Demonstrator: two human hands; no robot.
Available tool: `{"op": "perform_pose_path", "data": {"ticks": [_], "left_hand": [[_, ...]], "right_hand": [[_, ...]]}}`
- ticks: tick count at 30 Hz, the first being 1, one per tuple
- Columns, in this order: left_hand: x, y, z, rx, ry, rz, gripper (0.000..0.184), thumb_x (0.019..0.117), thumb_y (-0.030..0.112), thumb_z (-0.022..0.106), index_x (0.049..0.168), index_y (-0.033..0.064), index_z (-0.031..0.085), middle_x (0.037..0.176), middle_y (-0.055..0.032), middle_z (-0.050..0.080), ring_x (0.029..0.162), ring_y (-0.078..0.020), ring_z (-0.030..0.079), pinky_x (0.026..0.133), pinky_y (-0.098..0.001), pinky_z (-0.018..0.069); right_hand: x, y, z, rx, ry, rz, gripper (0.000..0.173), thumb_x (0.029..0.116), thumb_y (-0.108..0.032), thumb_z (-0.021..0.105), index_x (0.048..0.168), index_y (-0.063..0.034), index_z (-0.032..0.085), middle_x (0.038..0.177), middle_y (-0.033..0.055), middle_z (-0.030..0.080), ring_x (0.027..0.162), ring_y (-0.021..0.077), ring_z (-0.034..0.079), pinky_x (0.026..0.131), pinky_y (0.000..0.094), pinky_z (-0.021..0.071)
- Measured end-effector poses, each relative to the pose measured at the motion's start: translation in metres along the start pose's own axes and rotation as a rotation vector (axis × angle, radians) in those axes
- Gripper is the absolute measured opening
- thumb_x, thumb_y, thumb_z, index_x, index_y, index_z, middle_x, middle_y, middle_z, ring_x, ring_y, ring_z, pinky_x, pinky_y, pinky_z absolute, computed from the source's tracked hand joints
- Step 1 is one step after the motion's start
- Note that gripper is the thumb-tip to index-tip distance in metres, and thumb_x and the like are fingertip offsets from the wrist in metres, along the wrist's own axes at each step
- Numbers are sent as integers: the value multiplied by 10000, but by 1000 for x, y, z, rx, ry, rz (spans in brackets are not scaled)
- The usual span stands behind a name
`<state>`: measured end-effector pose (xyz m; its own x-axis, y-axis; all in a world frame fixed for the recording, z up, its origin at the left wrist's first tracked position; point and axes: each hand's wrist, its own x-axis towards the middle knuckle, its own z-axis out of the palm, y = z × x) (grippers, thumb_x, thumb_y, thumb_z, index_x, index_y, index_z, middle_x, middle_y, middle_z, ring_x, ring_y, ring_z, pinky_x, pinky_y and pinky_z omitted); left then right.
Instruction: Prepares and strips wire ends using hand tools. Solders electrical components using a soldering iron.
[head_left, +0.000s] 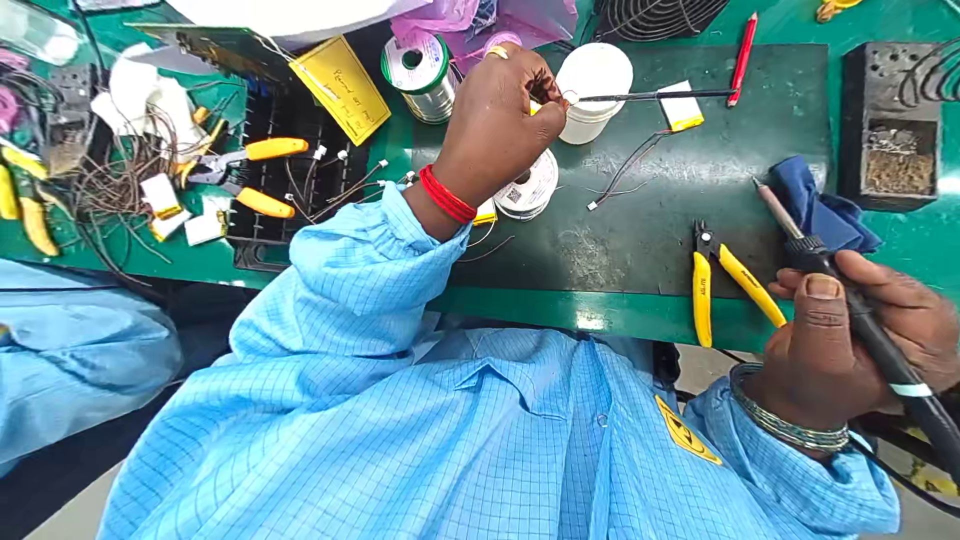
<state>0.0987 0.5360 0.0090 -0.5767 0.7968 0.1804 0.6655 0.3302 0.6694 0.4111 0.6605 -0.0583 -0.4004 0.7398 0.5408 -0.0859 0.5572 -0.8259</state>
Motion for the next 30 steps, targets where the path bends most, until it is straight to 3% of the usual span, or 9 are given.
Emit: {"op": "perform_pose_path", "data": {"ticks": [16, 22, 26, 30], "left_hand": [[4, -3, 0, 17, -5, -65, 117, 917, 156, 644, 902, 55, 700, 899, -41, 620, 834, -88, 577, 747, -281, 452], [5, -4, -1, 54, -4, -87, 124, 917, 165, 648, 910, 56, 706, 918, -51, 639, 856, -106, 593, 770, -311, 465], [7, -6, -6, 82, -8, -97, 170, 921, 181, 647, 937, 23, 708, 970, -109, 657, 902, -175, 618, 804, -385, 482], [-5, 1, -12, 30, 82, 90, 198, 939, 184, 625, 962, 2, 699, 975, -110, 665, 863, -104, 622, 783, -280, 513]], "right_hand": [[-3, 2, 1, -5, 4, 22, 184, 984, -128, 668, 1166, -106, 689, 1040, -110, 740, 869, 28, 715, 753, 233, 619], [-4, 1, 1, -20, 14, 14, 184, 977, -116, 672, 1159, -85, 687, 1036, -94, 740, 862, 32, 714, 747, 238, 621], [-7, -1, 3, -29, 12, 13, 169, 972, -132, 682, 1137, -97, 678, 1016, -99, 739, 858, 28, 715, 754, 238, 623], [-11, -2, 7, 58, 25, 33, 174, 974, -176, 697, 1145, -151, 680, 1014, -122, 740, 858, 22, 709, 747, 224, 612]]}}
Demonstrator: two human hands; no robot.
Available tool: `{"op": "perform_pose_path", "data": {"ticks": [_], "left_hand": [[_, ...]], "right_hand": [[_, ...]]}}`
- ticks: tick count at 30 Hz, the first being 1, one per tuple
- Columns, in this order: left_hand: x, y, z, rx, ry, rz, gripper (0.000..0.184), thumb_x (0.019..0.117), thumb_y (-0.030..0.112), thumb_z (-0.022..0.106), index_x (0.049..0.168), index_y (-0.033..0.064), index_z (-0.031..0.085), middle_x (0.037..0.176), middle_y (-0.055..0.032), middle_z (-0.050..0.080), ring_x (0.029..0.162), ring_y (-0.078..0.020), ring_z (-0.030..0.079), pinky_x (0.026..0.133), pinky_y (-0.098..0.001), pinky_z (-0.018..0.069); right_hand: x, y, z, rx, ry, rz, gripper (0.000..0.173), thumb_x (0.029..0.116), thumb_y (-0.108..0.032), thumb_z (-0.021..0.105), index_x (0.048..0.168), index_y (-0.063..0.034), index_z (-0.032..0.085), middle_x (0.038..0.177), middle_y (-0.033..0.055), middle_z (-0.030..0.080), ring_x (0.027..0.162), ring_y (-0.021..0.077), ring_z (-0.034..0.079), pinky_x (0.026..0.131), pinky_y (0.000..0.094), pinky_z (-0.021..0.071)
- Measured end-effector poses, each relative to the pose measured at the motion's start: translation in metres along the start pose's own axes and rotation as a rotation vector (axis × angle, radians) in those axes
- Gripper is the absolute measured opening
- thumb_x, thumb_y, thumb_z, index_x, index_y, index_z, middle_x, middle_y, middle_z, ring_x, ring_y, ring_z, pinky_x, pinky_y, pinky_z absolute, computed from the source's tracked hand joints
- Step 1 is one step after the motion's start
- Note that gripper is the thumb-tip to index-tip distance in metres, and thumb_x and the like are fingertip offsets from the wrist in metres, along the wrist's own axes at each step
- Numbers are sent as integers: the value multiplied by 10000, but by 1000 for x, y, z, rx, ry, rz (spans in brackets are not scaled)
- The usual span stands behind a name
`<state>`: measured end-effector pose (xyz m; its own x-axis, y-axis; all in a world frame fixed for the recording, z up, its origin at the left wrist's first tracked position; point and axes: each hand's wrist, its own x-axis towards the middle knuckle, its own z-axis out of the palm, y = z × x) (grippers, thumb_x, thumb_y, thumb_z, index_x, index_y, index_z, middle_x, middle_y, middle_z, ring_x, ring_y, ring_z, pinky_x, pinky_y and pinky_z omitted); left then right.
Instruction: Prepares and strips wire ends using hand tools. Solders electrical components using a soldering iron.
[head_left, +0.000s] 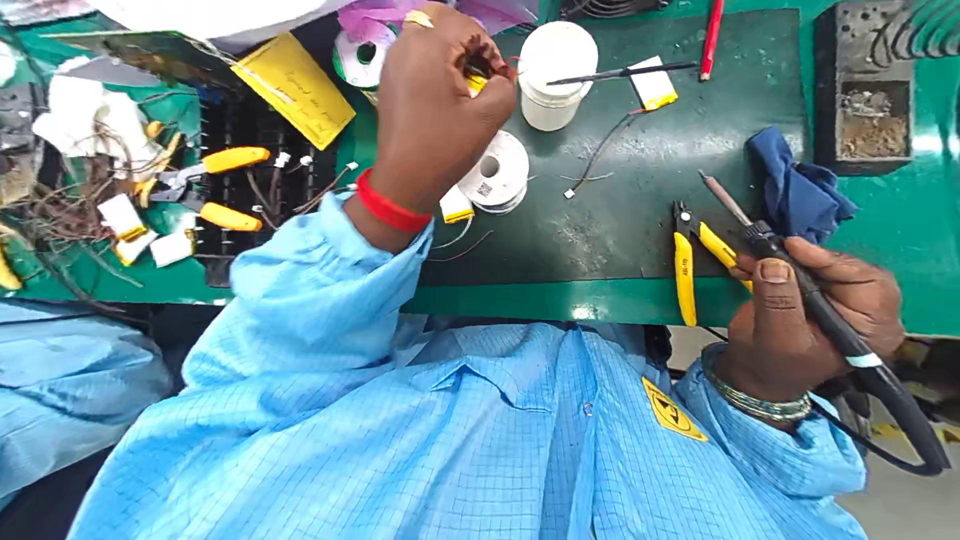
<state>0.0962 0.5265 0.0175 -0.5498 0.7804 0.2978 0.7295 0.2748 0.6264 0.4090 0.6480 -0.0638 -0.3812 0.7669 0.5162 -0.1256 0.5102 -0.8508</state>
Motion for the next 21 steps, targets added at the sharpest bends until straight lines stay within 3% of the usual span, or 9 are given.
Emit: {"op": "perform_pose_path", "data": {"ticks": [2, 5, 8, 12, 21], "left_hand": [[-17, 15, 2, -87, 23, 125, 170, 946, 155, 624, 937, 1, 695, 956, -87, 662, 847, -47, 592, 749, -212, 476], [-48, 39, 17, -274, -65, 190, 116, 923, 88, 623, 891, -8, 680, 1008, -106, 654, 904, -46, 607, 766, -166, 494], [-74, 48, 41, -420, -141, 159, 68, 884, 52, 648, 865, -6, 678, 997, -96, 656, 881, -50, 623, 732, -160, 522], [-88, 46, 66, -496, -148, 92, 37, 863, 41, 655, 854, 15, 679, 979, -71, 641, 855, -40, 614, 713, -151, 516], [-83, 37, 78, -500, -65, 18, 65, 879, 49, 628, 854, 24, 682, 968, -74, 655, 900, -40, 604, 758, -153, 477]], "right_hand": [[-3, 0, 2, 69, 10, 26, 165, 971, -180, 699, 1136, -170, 697, 1003, -116, 742, 830, 25, 706, 720, 222, 609], [-3, 1, 4, 119, 24, 76, 160, 962, -157, 691, 1119, -186, 706, 951, -118, 739, 765, 24, 696, 661, 218, 601], [3, 3, 11, 49, -9, 121, 161, 955, -135, 696, 1110, -181, 696, 939, -126, 733, 769, 23, 700, 683, 225, 613], [8, 4, 21, 6, -50, 161, 156, 942, -85, 706, 1097, -89, 686, 975, -74, 741, 825, 47, 725, 734, 239, 631], [-3, -2, 25, 300, -20, 224, 111, 994, -162, 664, 1096, -172, 707, 925, -71, 761, 740, 56, 733, 657, 226, 633]]}}
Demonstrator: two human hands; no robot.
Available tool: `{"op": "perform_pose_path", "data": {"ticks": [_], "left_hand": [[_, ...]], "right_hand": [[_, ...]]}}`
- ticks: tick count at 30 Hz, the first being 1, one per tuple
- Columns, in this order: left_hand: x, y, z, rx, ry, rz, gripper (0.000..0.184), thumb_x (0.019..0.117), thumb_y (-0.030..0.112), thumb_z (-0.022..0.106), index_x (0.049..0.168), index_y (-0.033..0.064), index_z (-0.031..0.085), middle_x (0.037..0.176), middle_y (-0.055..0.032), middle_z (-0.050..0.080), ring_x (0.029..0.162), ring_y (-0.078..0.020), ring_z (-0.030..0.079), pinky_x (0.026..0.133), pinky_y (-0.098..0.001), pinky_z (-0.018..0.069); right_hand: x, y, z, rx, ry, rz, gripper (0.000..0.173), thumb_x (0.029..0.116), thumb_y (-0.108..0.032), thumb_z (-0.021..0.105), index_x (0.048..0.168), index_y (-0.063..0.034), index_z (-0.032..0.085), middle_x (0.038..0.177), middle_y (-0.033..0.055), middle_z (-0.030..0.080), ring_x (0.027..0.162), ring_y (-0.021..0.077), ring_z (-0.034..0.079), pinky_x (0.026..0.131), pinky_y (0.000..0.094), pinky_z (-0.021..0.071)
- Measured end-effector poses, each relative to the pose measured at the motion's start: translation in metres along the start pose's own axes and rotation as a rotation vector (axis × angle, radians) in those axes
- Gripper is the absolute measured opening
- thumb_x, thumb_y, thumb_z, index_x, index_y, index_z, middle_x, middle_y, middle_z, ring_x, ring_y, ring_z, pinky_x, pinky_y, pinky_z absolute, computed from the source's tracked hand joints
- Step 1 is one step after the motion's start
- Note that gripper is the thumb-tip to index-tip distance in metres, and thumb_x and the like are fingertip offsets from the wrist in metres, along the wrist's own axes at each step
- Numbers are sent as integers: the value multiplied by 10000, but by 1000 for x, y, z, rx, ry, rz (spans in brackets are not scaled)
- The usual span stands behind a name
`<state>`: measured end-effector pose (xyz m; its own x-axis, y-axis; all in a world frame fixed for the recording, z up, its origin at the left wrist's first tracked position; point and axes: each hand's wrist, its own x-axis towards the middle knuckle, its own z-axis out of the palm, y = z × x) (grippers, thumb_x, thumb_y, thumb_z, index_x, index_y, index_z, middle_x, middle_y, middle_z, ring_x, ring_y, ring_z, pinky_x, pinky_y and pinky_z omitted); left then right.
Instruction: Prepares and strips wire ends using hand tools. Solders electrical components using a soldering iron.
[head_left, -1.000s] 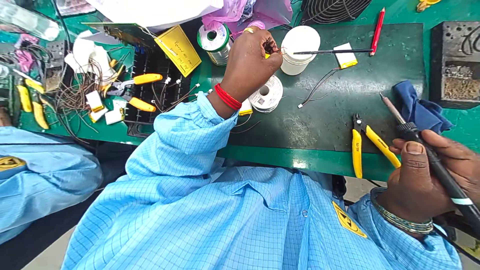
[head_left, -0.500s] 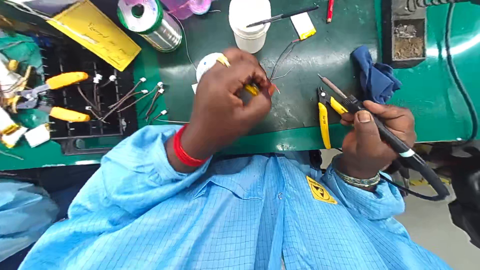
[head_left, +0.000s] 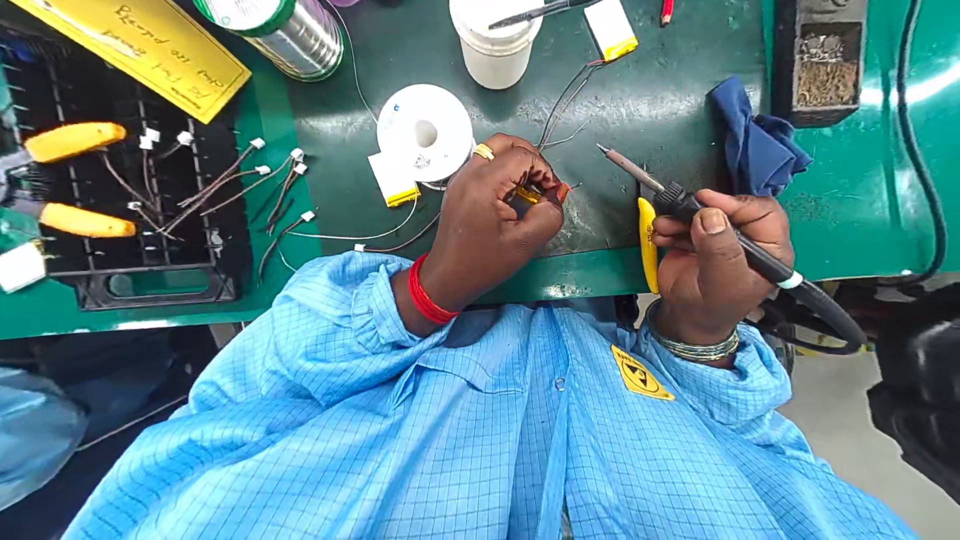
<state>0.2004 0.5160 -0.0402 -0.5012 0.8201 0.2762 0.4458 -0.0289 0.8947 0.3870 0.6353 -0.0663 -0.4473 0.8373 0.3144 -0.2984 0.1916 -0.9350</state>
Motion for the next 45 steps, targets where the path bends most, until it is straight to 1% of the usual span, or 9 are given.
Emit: {"op": "perform_pose_path", "data": {"ticks": [3, 5, 9, 12, 14, 19, 25, 35, 45], "left_hand": [[0, -2, 0, -18, 6, -15, 62, 883, 50, 630, 847, 30, 677, 963, -67, 645, 891, -32, 601, 741, -144, 480], [1, -3, 0, -31, 8, -14, 59, 885, 45, 634, 848, 23, 675, 963, -72, 642, 883, -28, 598, 734, -137, 477], [2, -4, 0, -42, 17, -10, 60, 887, 37, 627, 845, 21, 666, 945, -67, 639, 881, -27, 592, 734, -137, 469], [2, -4, 0, -49, 18, -12, 65, 889, 38, 627, 847, 21, 673, 942, -63, 637, 886, -27, 592, 742, -136, 471], [2, -4, 0, -50, 15, -13, 63, 890, 37, 627, 853, 18, 675, 954, -66, 640, 895, -29, 595, 755, -138, 474], [1, -5, 1, -66, 21, 1, 62, 894, 24, 627, 858, 7, 674, 966, -82, 645, 907, -43, 601, 759, -146, 478], [1, -5, 0, -58, 11, 15, 73, 895, 28, 622, 870, -2, 684, 997, -95, 648, 924, -48, 601, 769, -149, 478], [1, -4, 0, -53, 6, 15, 68, 903, 33, 633, 886, -9, 685, 1005, -93, 638, 881, -28, 593, 728, -125, 477], [0, -4, 1, -48, 10, 21, 69, 905, 33, 633, 882, -9, 684, 1012, -95, 641, 892, -27, 594, 742, -128, 477]], "right_hand": [[-6, 0, -2, -48, 6, -72, 130, 980, -221, 694, 1106, -205, 723, 934, -101, 754, 734, 43, 723, 642, 224, 631], [-11, 0, -3, -83, -2, -133, 148, 976, -260, 706, 1120, -233, 722, 954, -121, 757, 760, 28, 726, 653, 211, 629], [-15, 7, -5, -146, -65, -299, 179, 975, -265, 702, 1153, -262, 719, 1014, -137, 731, 880, 22, 694, 752, 212, 584], [-16, 8, -5, -220, -118, -392, 155, 973, -247, 689, 1125, -225, 713, 1009, -131, 707, 931, 26, 670, 828, 226, 557], [-16, 7, -4, -257, -142, -429, 137, 976, -232, 675, 1100, -182, 702, 991, -104, 697, 923, 29, 663, 838, 225, 550], [-19, 6, -5, -304, -165, -435, 148, 976, -230, 668, 1101, -155, 692, 966, -72, 691, 901, 40, 667, 825, 226, 557], [-19, 7, -4, -293, -159, -435, 146, 977, -232, 670, 1095, -148, 691, 974, -72, 691, 901, 39, 666, 815, 219, 554], [-19, 7, -6, -290, -172, -420, 150, 976, -224, 669, 1105, -150, 684, 966, -71, 689, 901, 40, 664, 827, 223, 551], [-20, 8, -5, -279, -159, -406, 147, 973, -234, 673, 1092, -150, 693, 957, -70, 695, 896, 46, 671, 820, 228, 557]]}}
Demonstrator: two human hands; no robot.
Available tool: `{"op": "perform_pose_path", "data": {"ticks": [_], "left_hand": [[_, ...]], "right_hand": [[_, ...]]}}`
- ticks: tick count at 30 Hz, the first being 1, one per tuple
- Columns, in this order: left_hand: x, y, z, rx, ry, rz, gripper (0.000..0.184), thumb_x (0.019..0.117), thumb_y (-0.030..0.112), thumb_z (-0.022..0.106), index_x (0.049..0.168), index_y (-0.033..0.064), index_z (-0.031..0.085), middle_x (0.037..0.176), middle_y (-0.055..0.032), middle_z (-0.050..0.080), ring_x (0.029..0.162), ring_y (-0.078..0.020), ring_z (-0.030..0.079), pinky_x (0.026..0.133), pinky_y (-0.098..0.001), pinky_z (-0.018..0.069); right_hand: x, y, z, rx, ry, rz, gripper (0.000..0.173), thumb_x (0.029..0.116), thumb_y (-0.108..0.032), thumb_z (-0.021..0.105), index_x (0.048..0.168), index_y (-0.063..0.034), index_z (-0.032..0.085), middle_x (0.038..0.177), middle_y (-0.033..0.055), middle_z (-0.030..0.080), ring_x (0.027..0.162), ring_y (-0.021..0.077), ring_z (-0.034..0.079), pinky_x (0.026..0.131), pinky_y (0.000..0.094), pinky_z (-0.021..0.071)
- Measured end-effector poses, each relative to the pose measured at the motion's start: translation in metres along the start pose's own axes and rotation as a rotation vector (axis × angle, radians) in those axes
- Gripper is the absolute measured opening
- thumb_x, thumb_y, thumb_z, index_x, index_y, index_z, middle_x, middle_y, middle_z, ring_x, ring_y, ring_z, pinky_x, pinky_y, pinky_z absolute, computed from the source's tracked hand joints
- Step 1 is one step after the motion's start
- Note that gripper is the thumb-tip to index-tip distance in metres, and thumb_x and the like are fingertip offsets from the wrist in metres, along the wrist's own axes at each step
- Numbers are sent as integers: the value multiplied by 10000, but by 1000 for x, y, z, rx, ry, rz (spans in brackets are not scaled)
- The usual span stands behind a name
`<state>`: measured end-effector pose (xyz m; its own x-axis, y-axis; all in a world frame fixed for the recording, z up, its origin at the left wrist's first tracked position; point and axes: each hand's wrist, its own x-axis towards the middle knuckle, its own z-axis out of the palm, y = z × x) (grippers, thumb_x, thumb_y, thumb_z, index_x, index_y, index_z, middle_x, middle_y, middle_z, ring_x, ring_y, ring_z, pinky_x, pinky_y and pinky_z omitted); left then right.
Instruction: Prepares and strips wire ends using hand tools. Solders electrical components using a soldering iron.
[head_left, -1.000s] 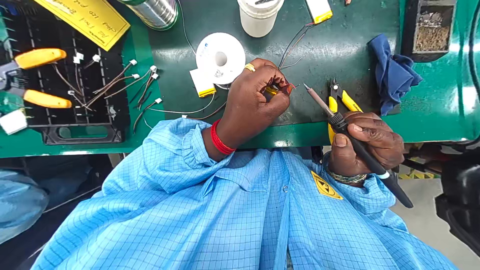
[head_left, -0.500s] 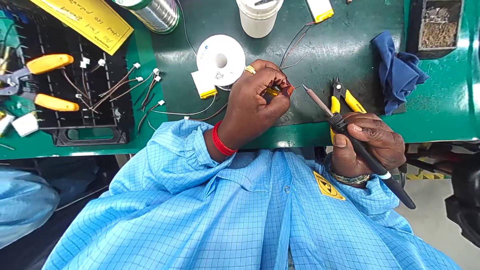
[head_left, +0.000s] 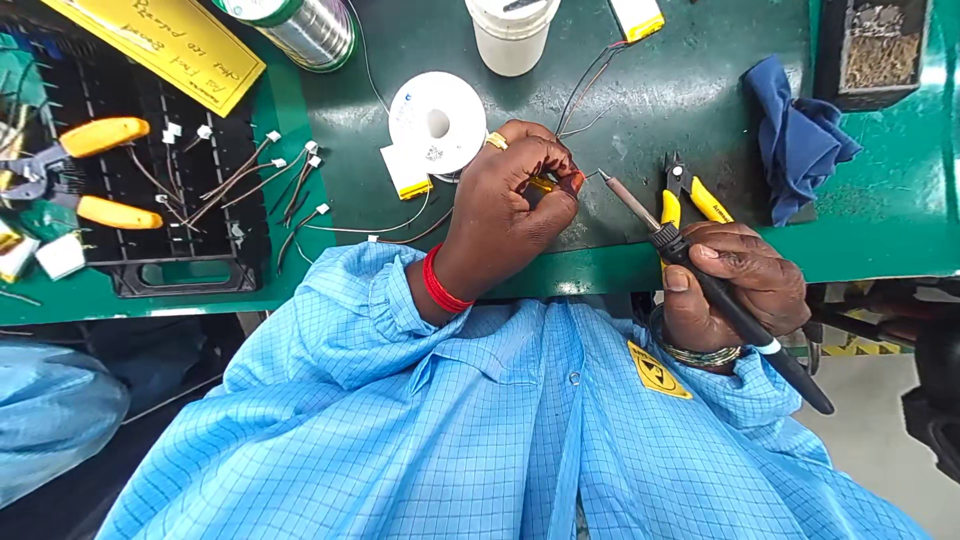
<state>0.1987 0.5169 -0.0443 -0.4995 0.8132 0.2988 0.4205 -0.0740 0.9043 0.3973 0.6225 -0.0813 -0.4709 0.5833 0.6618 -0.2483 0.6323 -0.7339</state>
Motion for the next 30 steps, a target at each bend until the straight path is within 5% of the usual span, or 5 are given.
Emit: {"op": "perform_pose_path", "data": {"ticks": [10, 22, 30], "left_hand": [[0, -1, -1, -17, -8, 34, 74, 908, 27, 635, 900, -25, 686, 1024, -101, 638, 924, -43, 598, 776, -141, 487], [-3, 5, 0, 227, 36, 460, 71, 923, -7, 651, 883, -64, 662, 1011, -181, 631, 964, -140, 632, 857, -183, 525], [-9, 1, 4, 377, 86, 553, 38, 961, 22, 659, 951, -10, 677, 1047, -162, 671, 1031, -177, 643, 939, -229, 504]], "right_hand": [[-1, 1, 1, -25, 27, -2, 149, 973, -233, 671, 1094, -148, 691, 959, -72, 695, 892, 41, 669, 820, 223, 555], [-1, -6, -9, 22, 92, 9, 171, 973, -264, 682, 1131, -202, 700, 1007, -114, 694, 909, 35, 668, 792, 216, 559], [-1, -15, -15, 12, 30, -37, 163, 979, -273, 651, 1105, -174, 682, 946, -84, 649, 861, 43, 633, 771, 211, 525]]}}
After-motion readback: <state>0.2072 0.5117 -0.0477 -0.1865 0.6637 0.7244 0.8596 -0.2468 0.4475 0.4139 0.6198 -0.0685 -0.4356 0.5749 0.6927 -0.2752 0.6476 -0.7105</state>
